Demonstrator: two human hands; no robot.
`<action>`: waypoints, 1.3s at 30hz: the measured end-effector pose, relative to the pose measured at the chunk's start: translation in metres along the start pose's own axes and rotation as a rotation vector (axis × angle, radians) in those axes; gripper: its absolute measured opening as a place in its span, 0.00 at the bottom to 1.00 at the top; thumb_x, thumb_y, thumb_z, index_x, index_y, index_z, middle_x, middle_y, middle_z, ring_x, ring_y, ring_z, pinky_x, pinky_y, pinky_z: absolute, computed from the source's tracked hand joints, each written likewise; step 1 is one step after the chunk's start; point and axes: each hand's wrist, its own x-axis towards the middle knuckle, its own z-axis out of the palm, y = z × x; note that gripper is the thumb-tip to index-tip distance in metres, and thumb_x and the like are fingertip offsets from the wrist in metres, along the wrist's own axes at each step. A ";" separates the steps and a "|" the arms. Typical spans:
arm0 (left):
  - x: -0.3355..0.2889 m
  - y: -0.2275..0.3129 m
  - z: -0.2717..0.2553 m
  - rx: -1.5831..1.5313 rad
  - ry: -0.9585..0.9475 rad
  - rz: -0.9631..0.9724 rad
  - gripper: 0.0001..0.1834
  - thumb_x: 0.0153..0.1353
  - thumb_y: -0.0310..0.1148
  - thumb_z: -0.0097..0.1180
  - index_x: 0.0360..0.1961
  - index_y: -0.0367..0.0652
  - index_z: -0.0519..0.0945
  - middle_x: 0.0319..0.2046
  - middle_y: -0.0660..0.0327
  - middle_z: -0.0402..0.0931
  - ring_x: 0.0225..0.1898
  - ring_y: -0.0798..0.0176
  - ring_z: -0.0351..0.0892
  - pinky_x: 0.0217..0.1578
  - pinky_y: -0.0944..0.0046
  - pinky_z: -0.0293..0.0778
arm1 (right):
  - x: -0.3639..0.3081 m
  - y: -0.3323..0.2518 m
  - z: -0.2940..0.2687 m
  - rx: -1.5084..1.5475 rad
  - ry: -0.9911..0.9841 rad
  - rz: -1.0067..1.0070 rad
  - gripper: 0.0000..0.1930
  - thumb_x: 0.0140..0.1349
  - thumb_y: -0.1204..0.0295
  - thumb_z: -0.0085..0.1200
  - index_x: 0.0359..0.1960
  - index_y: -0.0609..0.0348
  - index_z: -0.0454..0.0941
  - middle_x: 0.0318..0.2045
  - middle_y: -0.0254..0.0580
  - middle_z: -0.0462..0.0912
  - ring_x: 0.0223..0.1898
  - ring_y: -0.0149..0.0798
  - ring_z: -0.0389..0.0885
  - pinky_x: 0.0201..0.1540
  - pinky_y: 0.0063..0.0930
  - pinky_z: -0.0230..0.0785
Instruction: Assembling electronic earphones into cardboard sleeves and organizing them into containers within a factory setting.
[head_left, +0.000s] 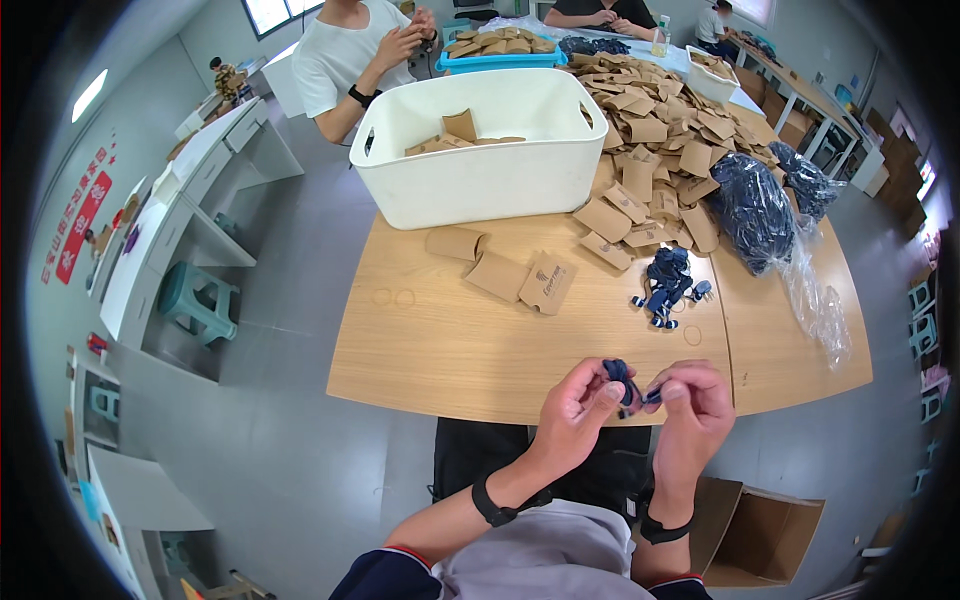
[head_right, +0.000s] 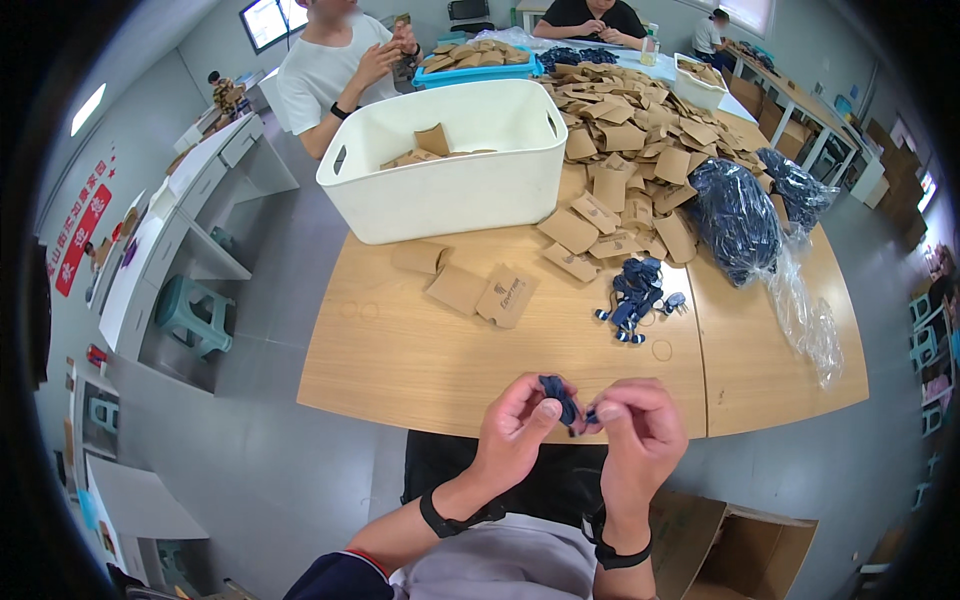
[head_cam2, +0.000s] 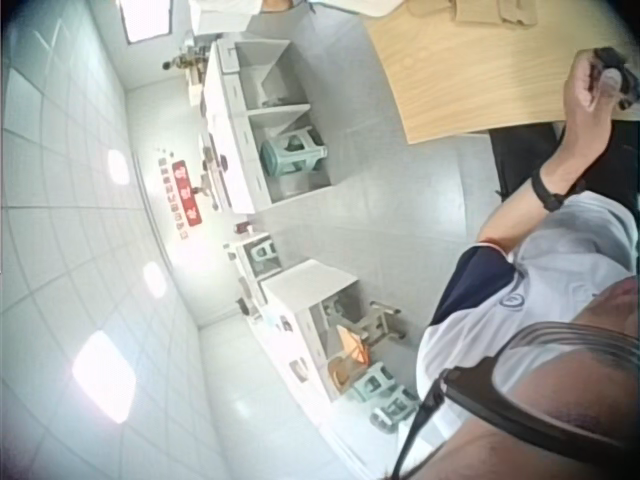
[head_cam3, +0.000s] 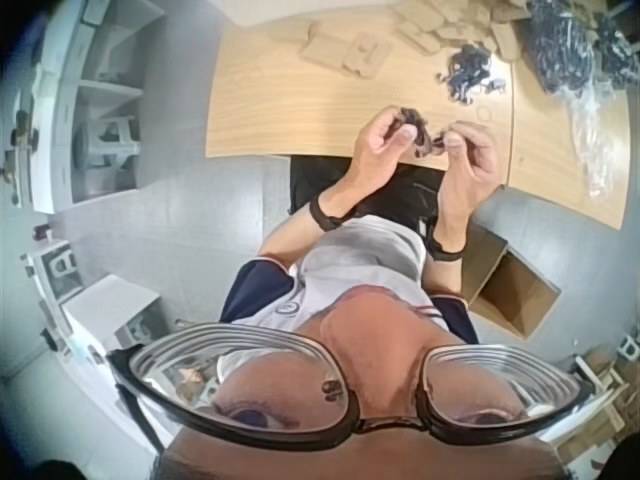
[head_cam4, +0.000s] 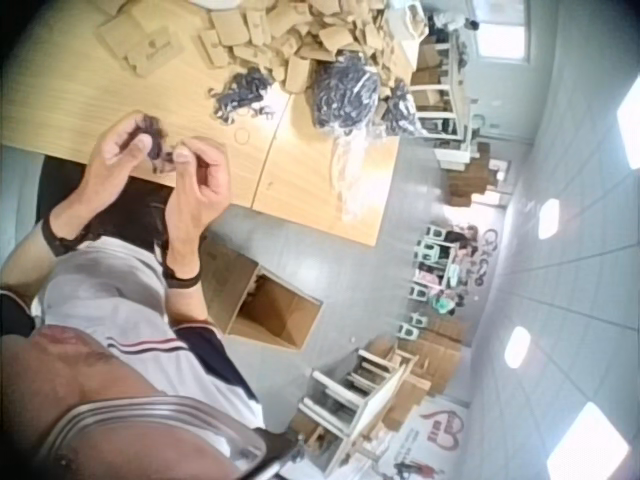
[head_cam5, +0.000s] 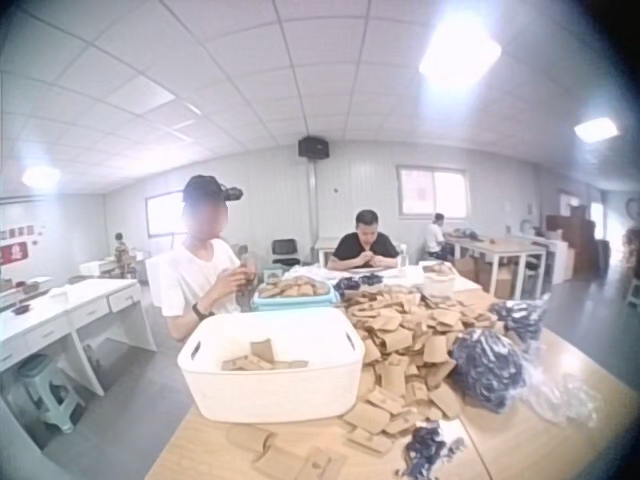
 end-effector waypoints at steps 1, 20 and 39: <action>-0.001 0.006 -0.001 0.060 -0.007 -0.063 0.21 0.71 0.38 0.47 0.57 0.33 0.67 0.39 0.58 0.76 0.41 0.68 0.75 0.47 0.67 0.72 | -0.001 0.001 -0.006 -0.123 -0.127 -0.033 0.06 0.58 0.84 0.57 0.37 0.66 0.75 0.32 0.40 0.76 0.30 0.29 0.75 0.34 0.18 0.68; 0.002 0.038 -0.005 1.074 -0.180 0.432 0.30 0.60 0.23 0.55 0.64 0.36 0.62 0.35 0.51 0.77 0.34 0.48 0.76 0.36 0.57 0.74 | -0.006 -0.005 -0.013 -0.096 -0.382 0.384 0.10 0.62 0.79 0.52 0.45 0.65 0.74 0.35 0.31 0.73 0.34 0.22 0.70 0.34 0.15 0.64; -0.009 0.050 -0.002 0.620 -0.245 0.114 0.23 0.66 0.24 0.49 0.58 0.34 0.55 0.34 0.51 0.75 0.36 0.54 0.76 0.42 0.62 0.71 | -0.009 -0.016 -0.017 -0.044 -0.395 0.323 0.09 0.64 0.75 0.54 0.43 0.66 0.76 0.34 0.33 0.72 0.34 0.26 0.73 0.39 0.17 0.67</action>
